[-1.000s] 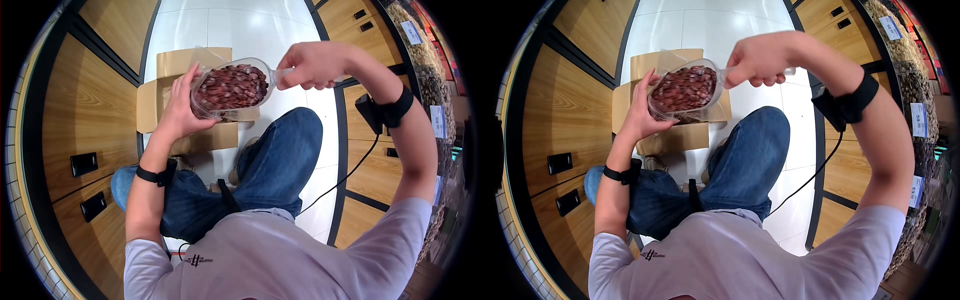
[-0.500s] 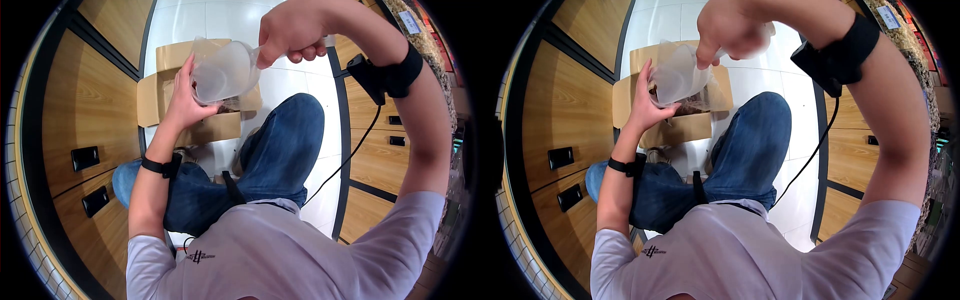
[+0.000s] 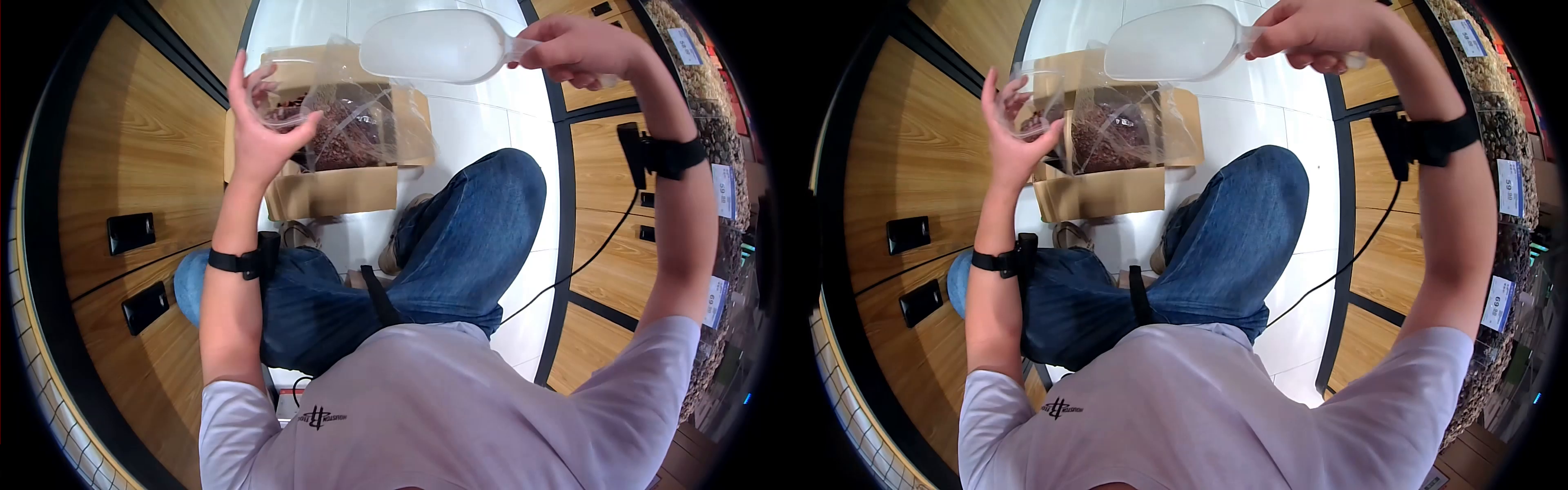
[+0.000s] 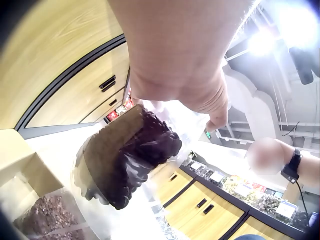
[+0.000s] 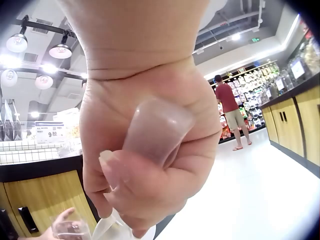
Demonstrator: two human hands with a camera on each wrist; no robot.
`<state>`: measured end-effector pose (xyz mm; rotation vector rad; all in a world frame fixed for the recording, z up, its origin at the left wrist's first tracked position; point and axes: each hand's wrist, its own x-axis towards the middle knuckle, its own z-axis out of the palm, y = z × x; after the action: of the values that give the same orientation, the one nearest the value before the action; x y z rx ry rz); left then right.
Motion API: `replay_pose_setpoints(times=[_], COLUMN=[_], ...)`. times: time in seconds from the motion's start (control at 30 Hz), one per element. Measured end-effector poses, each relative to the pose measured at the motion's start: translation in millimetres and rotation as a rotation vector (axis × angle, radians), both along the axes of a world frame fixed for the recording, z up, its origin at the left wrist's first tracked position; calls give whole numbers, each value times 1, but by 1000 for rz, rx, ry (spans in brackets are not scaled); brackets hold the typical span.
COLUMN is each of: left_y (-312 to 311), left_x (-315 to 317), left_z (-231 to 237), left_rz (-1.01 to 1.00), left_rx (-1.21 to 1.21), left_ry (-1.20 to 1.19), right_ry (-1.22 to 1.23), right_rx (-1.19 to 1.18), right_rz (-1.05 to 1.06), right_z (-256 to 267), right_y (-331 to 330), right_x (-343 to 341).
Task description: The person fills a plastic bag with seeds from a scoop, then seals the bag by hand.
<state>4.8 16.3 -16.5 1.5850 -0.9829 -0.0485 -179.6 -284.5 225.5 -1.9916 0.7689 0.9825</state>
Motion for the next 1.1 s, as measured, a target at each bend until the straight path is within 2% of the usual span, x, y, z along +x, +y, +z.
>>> replay_pose_setpoints(times=[0.03, 0.1, 0.17, 0.2, 0.3, 0.4, 0.5, 0.67, 0.73, 0.83, 0.9, 0.93, 0.97, 1.03, 1.1], left_y=[2, 8, 14, 18, 28, 39, 49, 64, 68, 73, 69, 67, 68, 69, 71], left_x=[3, 4, 7, 8, 5, -4, -11, -24, -28, -25, -26, -24, -18, -9, 6], left_z=[0, 4, 6, 8, 16, 25, 26, 30, 28, 25, 25, 25, 21, 14, 4], left_rz=[18, 34, 70, 73, 62, 68, 96, 116, 127, 138, 139, 134, 122, 204, 215], left_rx=[-10, -3, -72, -72, -139, -110, -59, 41, 50, 87, 101, 102, 88, 114, 58], left_ry=[-18, 36, 77, 63, 52, 72, 83, -11, 24, 18, 55, 37, 45, 30, 129], right_ry=[-261, -262, -254, -155, -50, -8, -71, -126, -104, -239, -190, -138, -198, -409, -470], right_rx=[-335, -266, -307, -380, -382, -278, -224, -182, -135, -28, 184, 191, 145, -143, -241], right_rz=[191, 132, 109, 131, 164, 155, 193, 275, 278, 125, -136, -140, -260, -272, -516], right_z=[-22, -47, -72, -77, -121, -182, -227, -258, -250, -219, -194, -162, -178, -217, -265], right_y=[-3, -6, -10, 0, 2, -2, 9, 33, 37, 6, -36, -51, -84, -145, -194], right_x=[-10, -11, -11, -6, 2, 12, 33, 43, 37, 9, -22, -44, -73, -143, -215])
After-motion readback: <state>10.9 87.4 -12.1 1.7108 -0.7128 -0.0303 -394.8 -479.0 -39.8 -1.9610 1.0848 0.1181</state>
